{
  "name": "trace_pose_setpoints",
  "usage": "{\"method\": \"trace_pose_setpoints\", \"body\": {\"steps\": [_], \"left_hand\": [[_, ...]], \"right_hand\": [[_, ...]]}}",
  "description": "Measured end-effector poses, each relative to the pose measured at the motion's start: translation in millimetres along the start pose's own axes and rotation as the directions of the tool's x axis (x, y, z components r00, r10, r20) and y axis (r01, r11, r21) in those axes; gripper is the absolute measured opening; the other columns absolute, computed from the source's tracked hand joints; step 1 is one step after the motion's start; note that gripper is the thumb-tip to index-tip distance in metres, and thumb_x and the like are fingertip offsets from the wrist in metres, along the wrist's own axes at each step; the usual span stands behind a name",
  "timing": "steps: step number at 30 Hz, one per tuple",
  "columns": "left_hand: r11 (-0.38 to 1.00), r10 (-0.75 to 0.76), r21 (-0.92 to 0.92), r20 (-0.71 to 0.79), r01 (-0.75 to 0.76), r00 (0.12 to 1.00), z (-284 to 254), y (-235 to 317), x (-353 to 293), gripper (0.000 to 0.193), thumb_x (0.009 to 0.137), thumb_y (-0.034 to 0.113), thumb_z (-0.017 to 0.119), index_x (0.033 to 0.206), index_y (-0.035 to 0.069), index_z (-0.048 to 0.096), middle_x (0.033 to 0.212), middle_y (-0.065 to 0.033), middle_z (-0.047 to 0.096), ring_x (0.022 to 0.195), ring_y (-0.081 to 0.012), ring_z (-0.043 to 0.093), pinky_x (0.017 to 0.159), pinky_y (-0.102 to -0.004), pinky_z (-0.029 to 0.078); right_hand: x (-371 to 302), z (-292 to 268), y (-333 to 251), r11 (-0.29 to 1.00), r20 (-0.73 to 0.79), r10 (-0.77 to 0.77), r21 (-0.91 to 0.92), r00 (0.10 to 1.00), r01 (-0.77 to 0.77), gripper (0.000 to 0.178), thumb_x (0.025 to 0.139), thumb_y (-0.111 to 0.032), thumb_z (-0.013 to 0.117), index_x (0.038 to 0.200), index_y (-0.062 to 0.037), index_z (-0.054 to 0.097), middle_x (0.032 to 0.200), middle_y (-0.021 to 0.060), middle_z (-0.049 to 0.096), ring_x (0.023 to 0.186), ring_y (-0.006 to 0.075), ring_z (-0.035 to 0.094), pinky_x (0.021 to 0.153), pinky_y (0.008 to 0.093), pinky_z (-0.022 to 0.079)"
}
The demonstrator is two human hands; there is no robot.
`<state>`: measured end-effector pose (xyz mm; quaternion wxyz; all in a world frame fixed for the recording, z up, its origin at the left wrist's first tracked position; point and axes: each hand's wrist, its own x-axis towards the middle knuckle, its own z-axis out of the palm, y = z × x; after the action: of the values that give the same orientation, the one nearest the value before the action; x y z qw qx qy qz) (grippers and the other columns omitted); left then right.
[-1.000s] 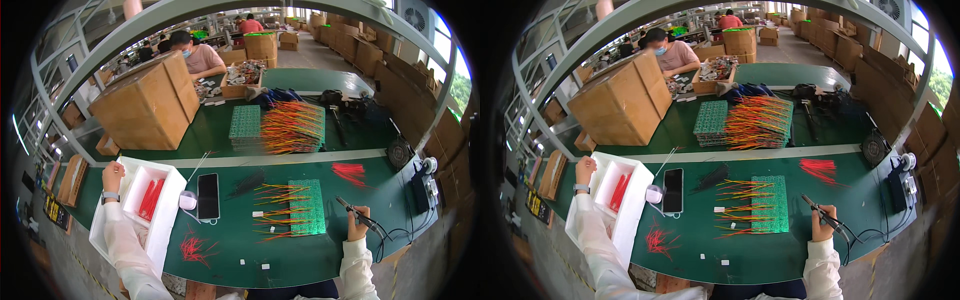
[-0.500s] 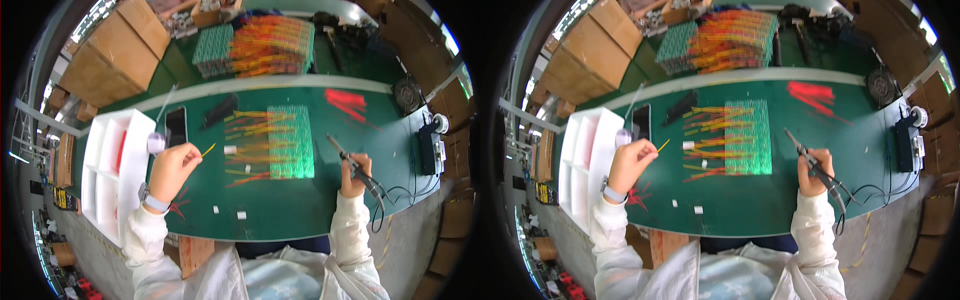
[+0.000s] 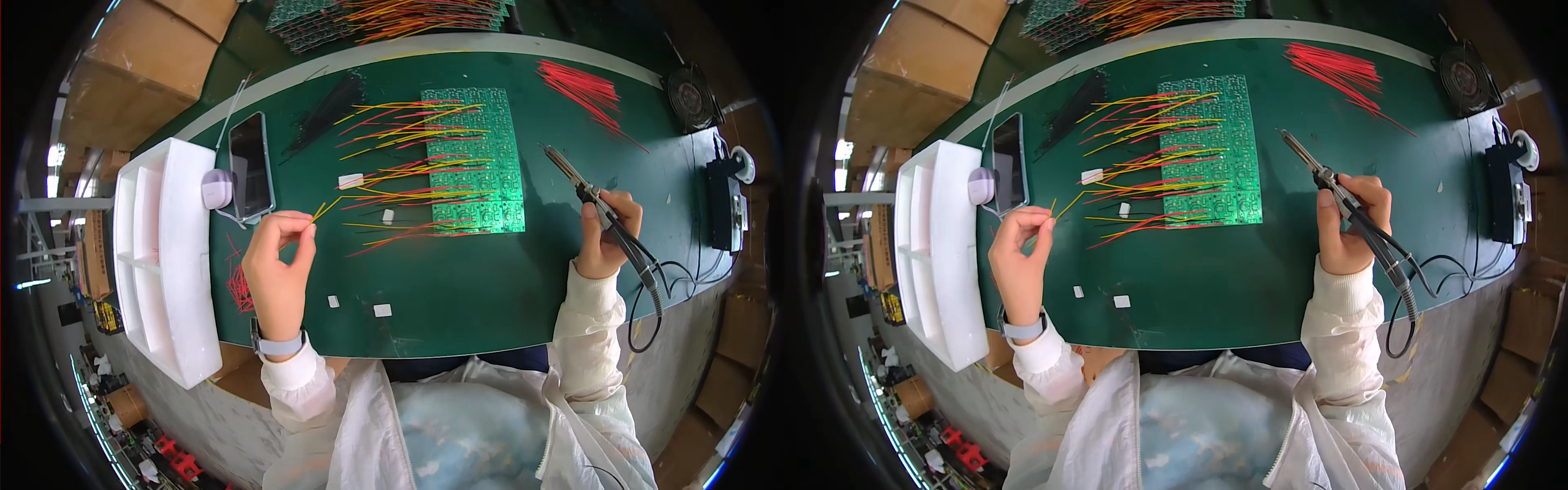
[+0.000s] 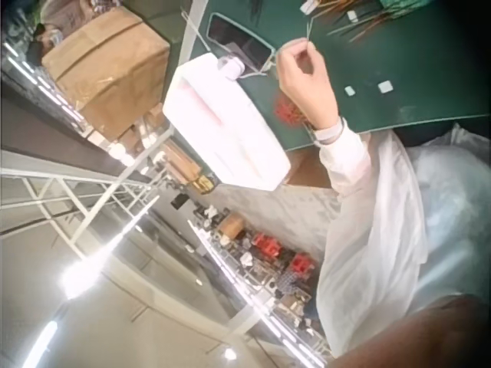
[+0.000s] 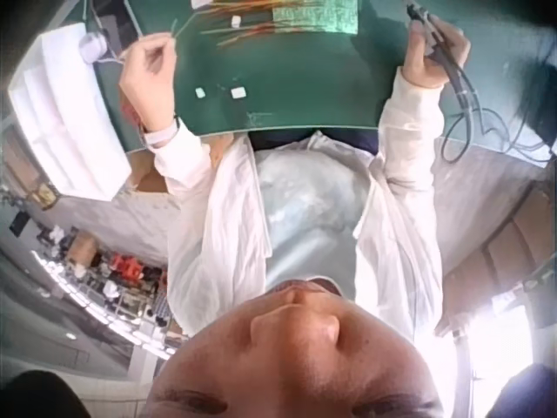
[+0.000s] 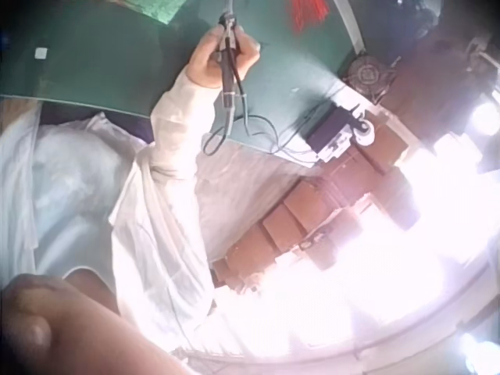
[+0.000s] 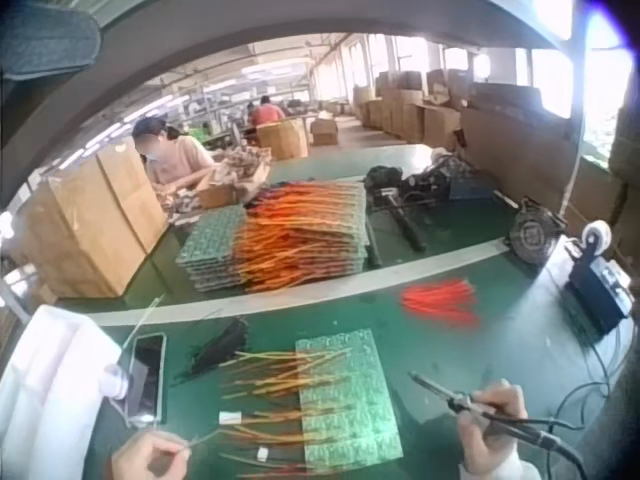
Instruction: The person retrieves wires and solders them onto circuit boards using a soldering iron.
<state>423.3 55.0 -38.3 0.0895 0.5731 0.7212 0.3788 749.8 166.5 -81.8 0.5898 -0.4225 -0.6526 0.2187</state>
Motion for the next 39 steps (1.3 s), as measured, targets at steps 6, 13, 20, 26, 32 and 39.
{"method": "trace_pose_setpoints", "body": {"steps": [6,13,20,26,32,39], "left_hand": [[0.907,0.037,-0.415,0.234,0.065,0.972,43.7,66.7,7.1,0.014,0.088,-0.004,0.053,0.102,-0.001,0.053,0.091,-0.0069,0.058,0.076,-0.0104,0.058,0.069,-0.0228,0.048],[0.916,0.361,-0.215,0.064,-0.340,0.930,101.0,81.2,18.9,0.012,0.079,-0.005,0.059,0.089,0.001,0.054,0.083,-0.0096,0.055,0.073,-0.0229,0.056,0.066,-0.0314,0.045],[0.912,0.394,-0.180,0.129,-0.370,0.910,113.3,75.9,12.4,0.019,0.067,-0.007,0.069,0.081,0.002,0.062,0.080,-0.0065,0.055,0.070,-0.0203,0.055,0.062,-0.0304,0.045],[0.927,0.355,-0.194,0.188,-0.320,0.916,118.6,74.3,9.3,0.018,0.066,-0.008,0.071,0.080,0.002,0.065,0.079,-0.0054,0.055,0.070,-0.0182,0.054,0.060,-0.0290,0.045],[0.930,0.350,-0.191,0.210,-0.313,0.913,117.9,73.5,12.6,0.018,0.066,-0.008,0.071,0.080,0.002,0.066,0.078,-0.0044,0.056,0.071,-0.0173,0.054,0.059,-0.0276,0.045],[0.926,0.360,-0.202,0.217,-0.319,0.908,117.5,70.8,13.3,0.019,0.065,-0.008,0.072,0.080,0.002,0.066,0.078,-0.0043,0.057,0.070,-0.0170,0.055,0.059,-0.0279,0.045]], "right_hand": [[-1.6,-0.1,-5.1,1.000,0.010,0.012,-0.008,1.000,-0.012,0.023,0.076,0.000,0.065,0.094,0.0008,0.050,0.080,0.0072,0.054,0.065,0.0100,0.049,0.061,0.0222,0.040],[-26.6,-6.3,-20.1,0.977,-0.017,0.191,0.101,0.981,-0.189,0.027,0.078,-0.005,0.066,0.097,0.0004,0.048,0.081,0.0079,0.053,0.069,0.0111,0.050,0.066,0.0237,0.040],[-39.4,-14.8,-24.9,0.978,-0.044,0.181,0.116,0.983,-0.175,0.031,0.076,-0.010,0.068,0.095,0.0007,0.046,0.079,0.0105,0.053,0.065,0.0129,0.049,0.063,0.0239,0.041],[-43.5,-18.1,-23.4,0.976,0.028,0.153,0.153,0.988,-0.156,0.032,0.074,-0.011,0.068,0.091,0.0001,0.044,0.073,0.0103,0.051,0.058,0.0132,0.047,0.055,0.0253,0.040],[-44.1,-17.6,-24.6,0.972,0.052,0.109,0.201,0.993,-0.118,0.033,0.071,-0.012,0.068,0.088,-0.0005,0.043,0.069,0.0097,0.050,0.053,0.0131,0.045,0.051,0.0258,0.037],[-44.6,-13.6,-25.2,0.970,0.069,0.108,0.211,0.992,-0.120,0.034,0.070,-0.012,0.069,0.088,-0.0008,0.043,0.069,0.0095,0.050,0.051,0.0128,0.044,0.050,0.0260,0.036]]}}
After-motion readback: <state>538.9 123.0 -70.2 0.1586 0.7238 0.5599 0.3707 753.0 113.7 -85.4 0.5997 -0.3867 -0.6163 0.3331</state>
